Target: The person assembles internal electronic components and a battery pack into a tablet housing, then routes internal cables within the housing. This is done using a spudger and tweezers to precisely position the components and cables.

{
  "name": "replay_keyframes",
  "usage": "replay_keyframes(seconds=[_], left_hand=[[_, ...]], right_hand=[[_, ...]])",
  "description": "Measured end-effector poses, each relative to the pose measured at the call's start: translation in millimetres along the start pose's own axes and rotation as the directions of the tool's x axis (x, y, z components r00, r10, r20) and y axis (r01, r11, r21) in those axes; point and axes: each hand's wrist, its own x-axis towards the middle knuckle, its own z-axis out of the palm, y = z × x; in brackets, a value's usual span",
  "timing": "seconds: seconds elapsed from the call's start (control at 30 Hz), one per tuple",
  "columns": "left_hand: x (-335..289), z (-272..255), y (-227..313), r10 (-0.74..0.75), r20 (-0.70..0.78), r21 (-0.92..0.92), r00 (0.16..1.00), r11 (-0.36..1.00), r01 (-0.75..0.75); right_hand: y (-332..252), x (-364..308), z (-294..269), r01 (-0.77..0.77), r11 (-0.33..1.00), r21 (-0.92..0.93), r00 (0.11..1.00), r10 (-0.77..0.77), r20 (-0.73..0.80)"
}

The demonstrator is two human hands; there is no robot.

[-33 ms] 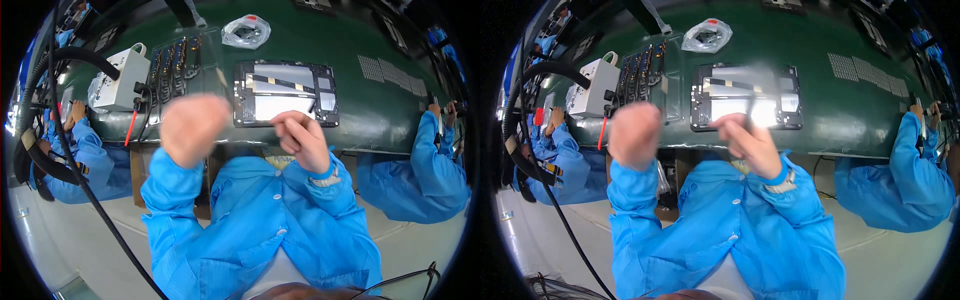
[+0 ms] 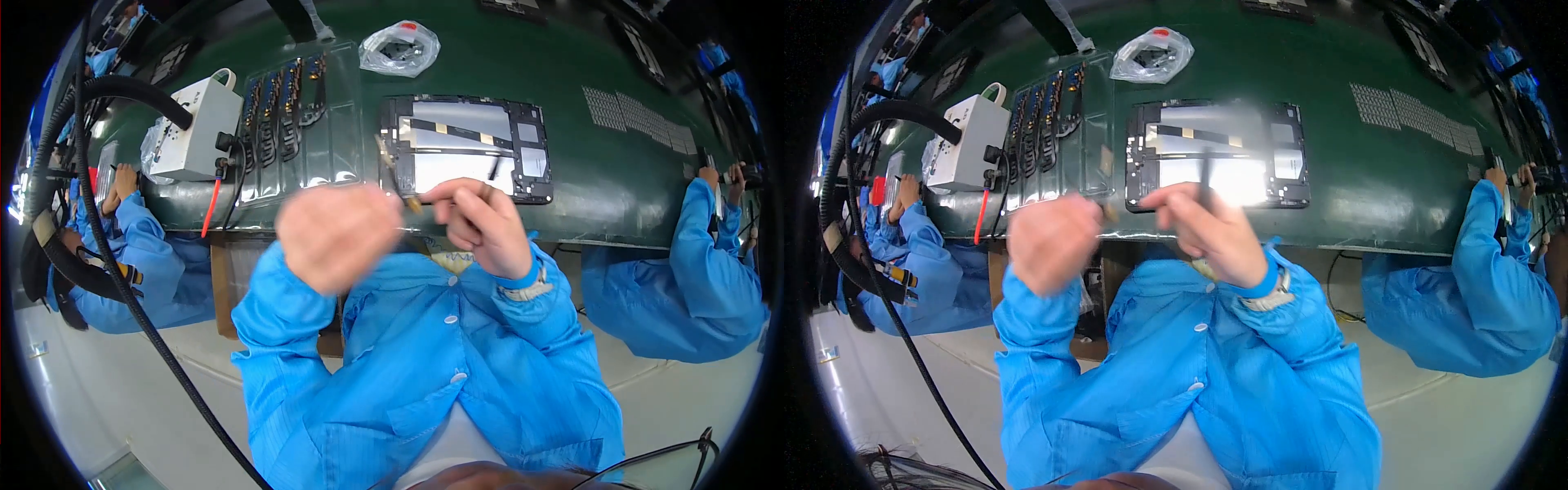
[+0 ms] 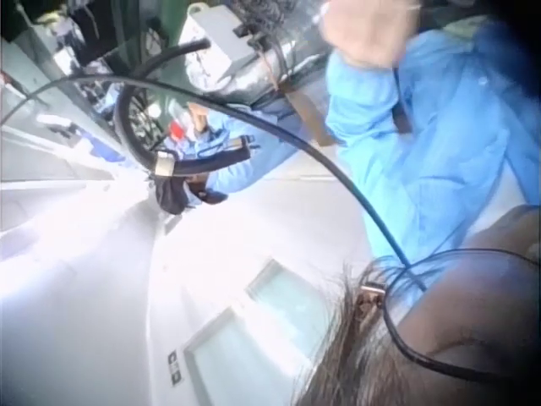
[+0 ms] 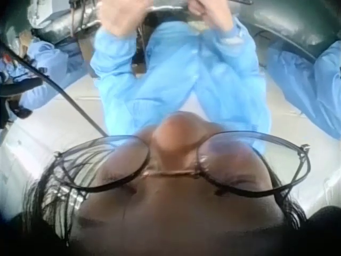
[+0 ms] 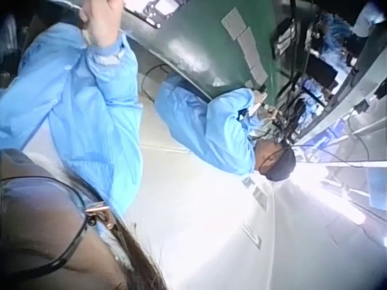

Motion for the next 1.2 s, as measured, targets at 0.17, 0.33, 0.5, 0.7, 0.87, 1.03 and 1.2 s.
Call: replay_keyframes(seconds=[0.17, 0.33, 0.5, 0.7, 0.87, 1.03, 1.2], left_hand=[[-12.4, 17.2, 42.7, 0.142, 0.054, 0.011, 0.988, 0.990, -0.143], [-10.5, 22.9, 48.3, -0.010, -0.028, -0.155, 1.000, 0.988, 0.005], [-3.4, 31.6, 34.4, -0.363, 0.057, -0.192, 0.930, 0.910, 0.367], [-5.4, 26.5, 31.2, -0.396, 0.084, -0.164, 0.915, 0.900, 0.404], [-12.4, 20.4, 27.0, -0.293, 0.051, -0.070, 0.955, 0.953, 0.296], [-12.5, 18.4, 27.7, -0.285, 0.122, 0.036, 0.951, 0.958, 0.283], [-12.7, 24.1, 27.9, -0.294, 0.131, 0.017, 0.947, 0.956, 0.294]], right_hand=[[5.4, 6.3, 17.0, 0.021, 0.982, -0.188, 1.000, -0.025, -0.019], [4.4, -2.9, 14.7, 0.011, 0.979, -0.204, 0.989, -0.041, -0.143], [-2.1, -10.3, 18.6, -0.027, 0.853, -0.521, 0.984, -0.069, -0.163], [3.2, -11.8, 24.4, 0.236, 0.543, -0.806, 0.936, -0.350, 0.038], [15.0, -8.4, 24.5, 0.377, 0.365, -0.851, 0.854, -0.493, 0.167], [21.8, -5.7, 25.4, 0.328, 0.317, -0.890, 0.877, -0.453, 0.162], [22.8, -4.7, 22.1, 0.297, 0.283, -0.912, 0.874, -0.464, 0.141]])
